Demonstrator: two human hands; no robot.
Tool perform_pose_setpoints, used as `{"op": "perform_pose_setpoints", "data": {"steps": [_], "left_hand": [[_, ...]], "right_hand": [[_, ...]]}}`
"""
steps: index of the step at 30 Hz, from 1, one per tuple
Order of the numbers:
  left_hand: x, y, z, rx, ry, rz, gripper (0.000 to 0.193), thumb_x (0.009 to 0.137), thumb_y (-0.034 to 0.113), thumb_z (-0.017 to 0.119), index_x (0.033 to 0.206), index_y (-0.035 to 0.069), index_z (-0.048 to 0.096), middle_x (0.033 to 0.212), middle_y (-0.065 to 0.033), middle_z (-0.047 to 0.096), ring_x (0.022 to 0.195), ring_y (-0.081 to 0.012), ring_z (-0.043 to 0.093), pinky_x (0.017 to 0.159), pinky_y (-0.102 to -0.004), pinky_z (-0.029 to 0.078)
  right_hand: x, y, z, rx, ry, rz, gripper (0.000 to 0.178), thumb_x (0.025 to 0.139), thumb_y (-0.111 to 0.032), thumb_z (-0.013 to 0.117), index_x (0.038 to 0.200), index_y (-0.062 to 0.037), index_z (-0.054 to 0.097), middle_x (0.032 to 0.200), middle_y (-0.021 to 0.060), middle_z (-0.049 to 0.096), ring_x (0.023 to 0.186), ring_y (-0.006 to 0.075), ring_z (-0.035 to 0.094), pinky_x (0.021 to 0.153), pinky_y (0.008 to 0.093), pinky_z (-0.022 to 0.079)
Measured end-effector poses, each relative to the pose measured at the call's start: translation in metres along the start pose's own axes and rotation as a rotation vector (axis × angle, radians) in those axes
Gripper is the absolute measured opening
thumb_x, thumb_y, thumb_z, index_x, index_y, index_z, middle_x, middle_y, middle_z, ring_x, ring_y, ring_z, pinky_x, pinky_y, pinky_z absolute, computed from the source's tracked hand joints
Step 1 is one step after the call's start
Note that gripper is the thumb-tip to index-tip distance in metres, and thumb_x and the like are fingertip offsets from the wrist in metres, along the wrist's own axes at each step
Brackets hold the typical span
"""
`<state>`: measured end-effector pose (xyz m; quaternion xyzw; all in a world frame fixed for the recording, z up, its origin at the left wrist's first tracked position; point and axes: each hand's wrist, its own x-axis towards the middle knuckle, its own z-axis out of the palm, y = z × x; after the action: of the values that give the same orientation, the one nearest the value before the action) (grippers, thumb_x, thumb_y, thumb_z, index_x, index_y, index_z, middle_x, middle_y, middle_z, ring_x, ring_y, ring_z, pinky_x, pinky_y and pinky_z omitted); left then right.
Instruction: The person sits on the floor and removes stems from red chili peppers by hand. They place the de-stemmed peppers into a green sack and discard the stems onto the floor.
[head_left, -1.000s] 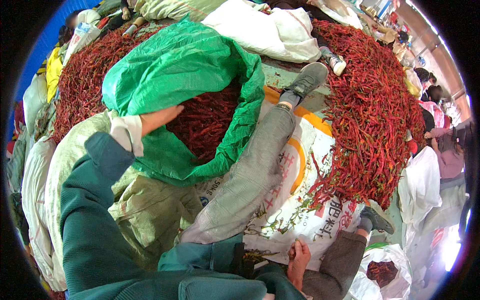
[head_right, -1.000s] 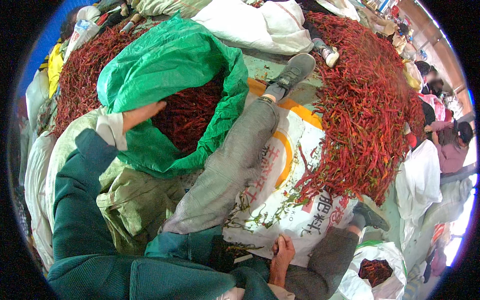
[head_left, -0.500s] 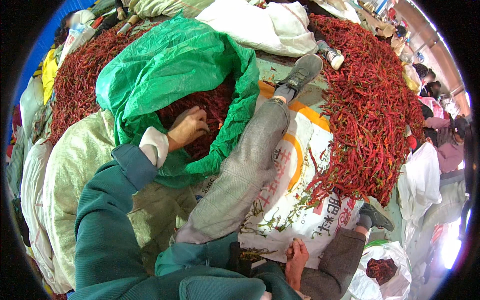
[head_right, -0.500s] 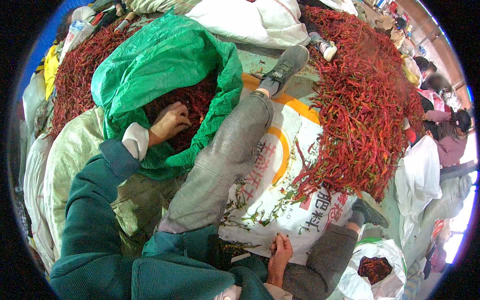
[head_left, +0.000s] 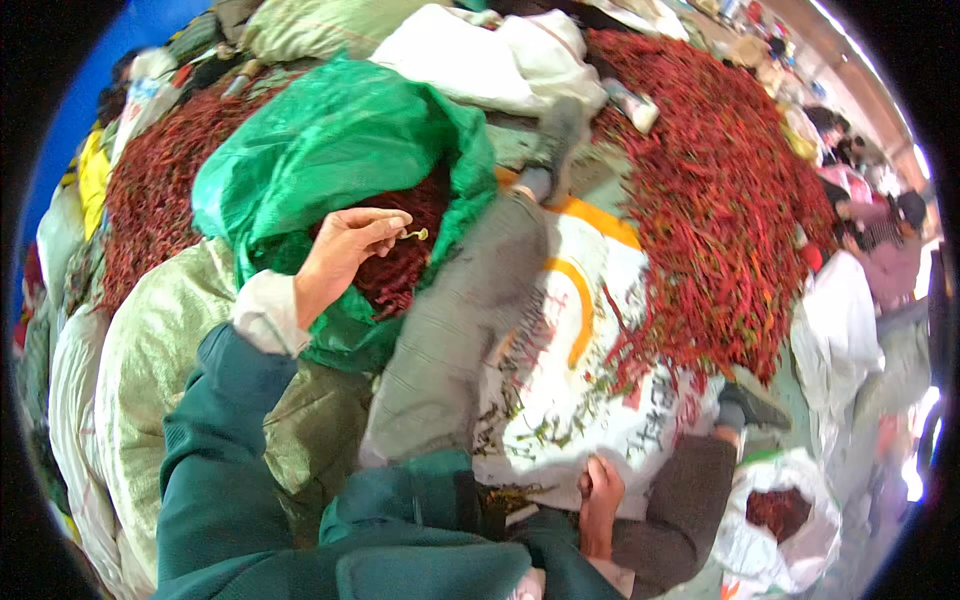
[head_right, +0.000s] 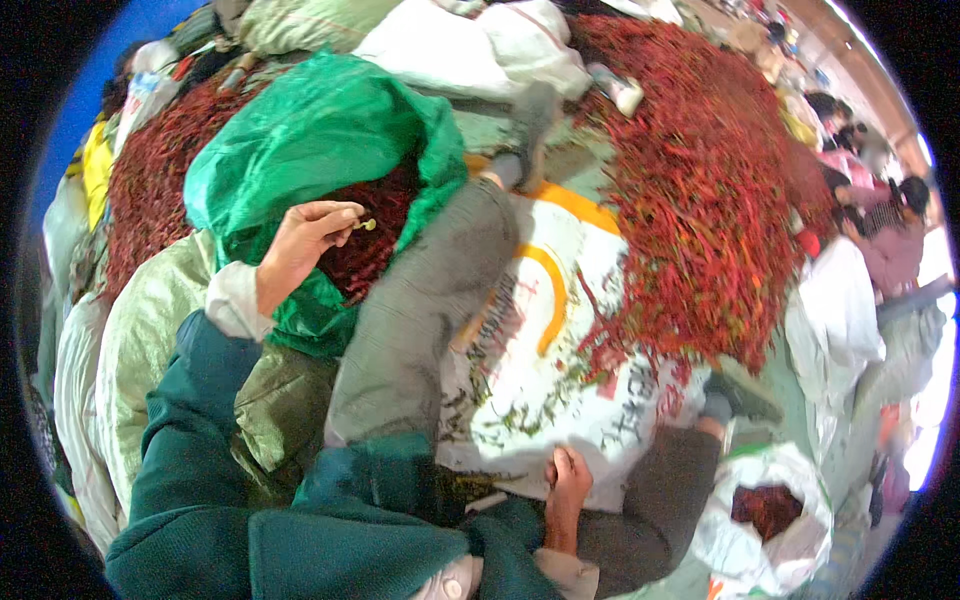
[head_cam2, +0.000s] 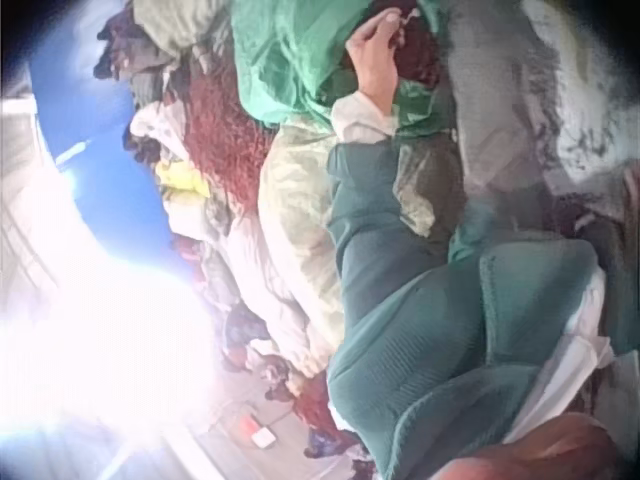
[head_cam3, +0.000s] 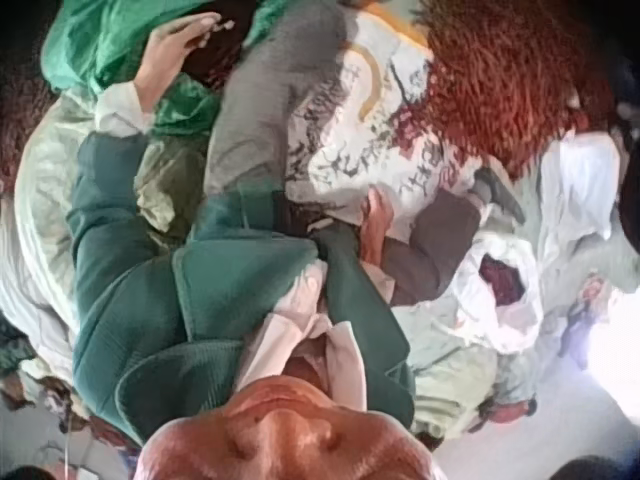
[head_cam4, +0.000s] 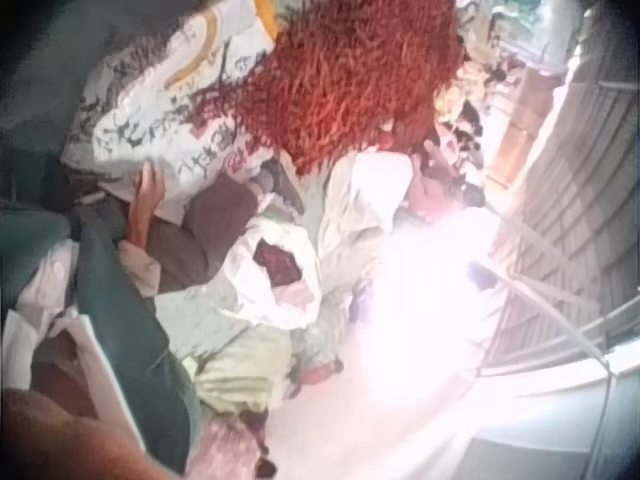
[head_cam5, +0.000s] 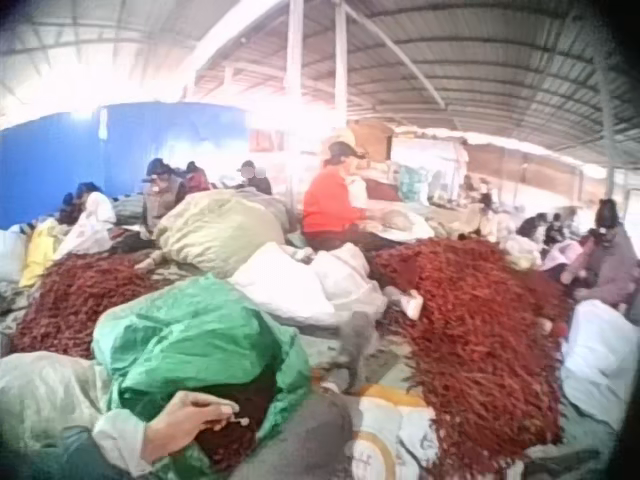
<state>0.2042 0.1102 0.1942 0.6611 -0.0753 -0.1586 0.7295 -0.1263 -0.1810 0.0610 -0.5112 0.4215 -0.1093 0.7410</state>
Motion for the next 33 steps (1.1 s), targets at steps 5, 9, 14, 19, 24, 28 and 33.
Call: {"op": "perform_pose_setpoints", "data": {"steps": [5,9,14,19,24,28,33], "left_hand": [[-0.054,-0.017,0.067,0.056,-0.240,0.088,0.015,0.080,0.011,0.061,0.089,0.001,0.066,0.075,-0.0025,0.062,0.066,-0.0077,0.052,0.062,-0.0219,0.043],[-0.089,-0.063,0.108,0.368,-0.850,0.041,0.031,0.084,0.015,0.056,0.114,0.006,0.055,0.109,-0.0107,0.055,0.100,-0.0162,0.051,0.081,-0.0278,0.044],[0.015,-0.131,0.108,0.893,-0.751,0.434,0.047,0.078,0.005,0.051,0.124,0.005,0.042,0.125,-0.0157,0.039,0.113,-0.0298,0.041,0.094,-0.0382,0.035],[0.000,-0.208,0.121,1.311,-0.608,0.340,0.052,0.075,0.002,0.052,0.124,0.015,0.042,0.130,-0.0177,0.032,0.115,-0.0399,0.034,0.093,-0.0436,0.035],[-0.118,-0.172,0.113,1.469,-1.288,0.265,0.066,0.071,-0.001,0.055,0.131,0.016,0.033,0.139,-0.0173,0.018,0.125,-0.0426,0.021,0.091,-0.0588,0.035],[-0.120,-0.174,0.099,1.115,-1.204,0.375,0.064,0.068,-0.007,0.053,0.126,0.017,0.041,0.131,-0.0148,0.033,0.124,-0.0367,0.026,0.094,-0.0480,0.035],[-0.104,-0.172,0.117,1.314,-0.996,0.451,0.063,0.068,-0.008,0.052,0.125,0.016,0.041,0.136,-0.0129,0.026,0.125,-0.0356,0.024,0.092,-0.0513,0.034]], "right_hand": [[0.005,-0.006,0.000,-0.114,-0.079,-0.122,0.018,0.082,-0.013,0.056,0.091,0.0028,0.059,0.066,0.0012,0.053,0.056,0.0071,0.044,0.050,0.0222,0.036],[0.001,-0.011,-0.006,-0.537,-0.463,-0.163,0.028,0.083,-0.018,0.057,0.106,-0.0018,0.058,0.092,0.0083,0.061,0.070,0.0109,0.055,0.062,0.0229,0.045],[0.040,-0.029,0.025,-0.927,-0.449,-0.581,0.032,0.081,-0.022,0.055,0.112,-0.0107,0.056,0.116,0.0095,0.054,0.096,0.0232,0.056,0.079,0.0351,0.046],[0.084,-0.015,0.073,-1.344,-0.363,-0.799,0.034,0.078,-0.020,0.057,0.112,-0.0159,0.055,0.126,0.0096,0.043,0.118,0.0265,0.038,0.089,0.0418,0.038],[0.034,0.026,0.037,-1.341,-0.638,-0.962,0.030,0.076,-0.016,0.059,0.105,-0.0154,0.060,0.128,0.0044,0.043,0.122,0.0270,0.034,0.093,0.0441,0.032],[0.014,0.011,0.003,-1.191,-0.729,-0.855,0.031,0.073,-0.007,0.059,0.102,-0.0158,0.061,0.120,0.0033,0.051,0.116,0.0248,0.043,0.091,0.0383,0.040],[0.027,0.008,-0.010,-1.296,-0.346,-0.985,0.033,0.072,-0.003,0.058,0.103,-0.0100,0.057,0.109,0.0108,0.055,0.107,0.0296,0.049,0.084,0.0367,0.045]]}}
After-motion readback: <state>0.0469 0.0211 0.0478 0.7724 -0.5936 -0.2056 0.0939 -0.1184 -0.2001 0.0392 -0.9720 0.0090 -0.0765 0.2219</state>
